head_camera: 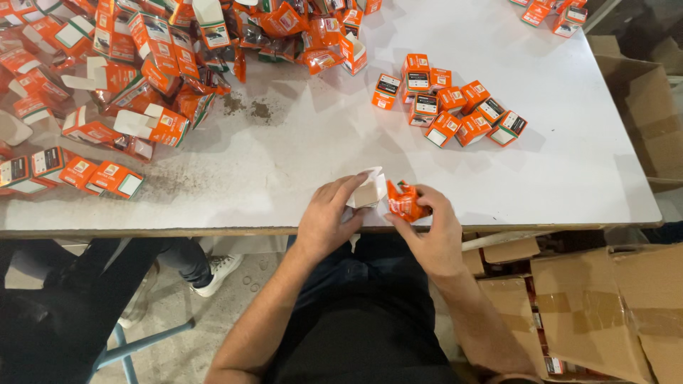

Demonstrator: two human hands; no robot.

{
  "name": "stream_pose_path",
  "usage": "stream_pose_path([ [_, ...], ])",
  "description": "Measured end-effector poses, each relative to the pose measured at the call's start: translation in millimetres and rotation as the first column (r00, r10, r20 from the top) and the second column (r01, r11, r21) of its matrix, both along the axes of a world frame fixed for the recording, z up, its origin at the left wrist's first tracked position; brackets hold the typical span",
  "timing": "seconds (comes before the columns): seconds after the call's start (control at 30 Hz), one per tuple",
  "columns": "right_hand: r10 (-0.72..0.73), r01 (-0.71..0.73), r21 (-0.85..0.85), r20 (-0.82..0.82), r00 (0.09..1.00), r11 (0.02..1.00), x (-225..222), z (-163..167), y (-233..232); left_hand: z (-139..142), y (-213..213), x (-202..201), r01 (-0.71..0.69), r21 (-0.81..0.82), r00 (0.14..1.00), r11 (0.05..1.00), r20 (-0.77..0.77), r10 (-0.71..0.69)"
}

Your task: The person picks small orange product boxes one at a time from a pile on the table and packs them into a white inner carton, closing the flaps around the items. Filled cartons are set aside on the table while the person continues packing more boxes.

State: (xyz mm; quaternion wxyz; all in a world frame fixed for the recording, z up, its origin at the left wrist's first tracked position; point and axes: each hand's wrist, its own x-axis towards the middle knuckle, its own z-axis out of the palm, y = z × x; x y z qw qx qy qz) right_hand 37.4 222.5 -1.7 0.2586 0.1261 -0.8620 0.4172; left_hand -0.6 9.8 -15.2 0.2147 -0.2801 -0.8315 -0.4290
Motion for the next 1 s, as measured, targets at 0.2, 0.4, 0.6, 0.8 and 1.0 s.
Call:
stream_pose_path([
  [0.2, 0.236, -0.15, 0.497, -0.114, 0.965, 0.855, -18, 30, -21, 0, 0, 0, 0.015, 0.04, 0.995, 0.999, 0.094, -0.018],
  [0.4, 0.244, -0.202, 0.428, -0.044, 0.969, 0.881, -36, 24, -18, 2, -3, 5, -0.022, -0.014, 0.999, 1.0, -0.049, 0.021],
  [0.6, 0.231, -0.114, 0.546, -0.15, 0.961, 0.83, -25, 15, -18, 3, -2, 7, -0.053, -0.072, 0.994, 0.996, -0.104, 0.045],
  [0.8, 0.23, -0.131, 0.574, -0.102, 0.968, 0.808, -27, 15, -17, 4, -1, 15, -0.093, 0.063, 0.987, 0.994, -0.127, 0.1],
  [1.0, 0.167, -0.14, 0.377, -0.041, 0.985, 0.915, -20, 5, -8, 16, 8, 18, -0.055, -0.093, 0.959, 0.994, -0.282, 0.027],
])
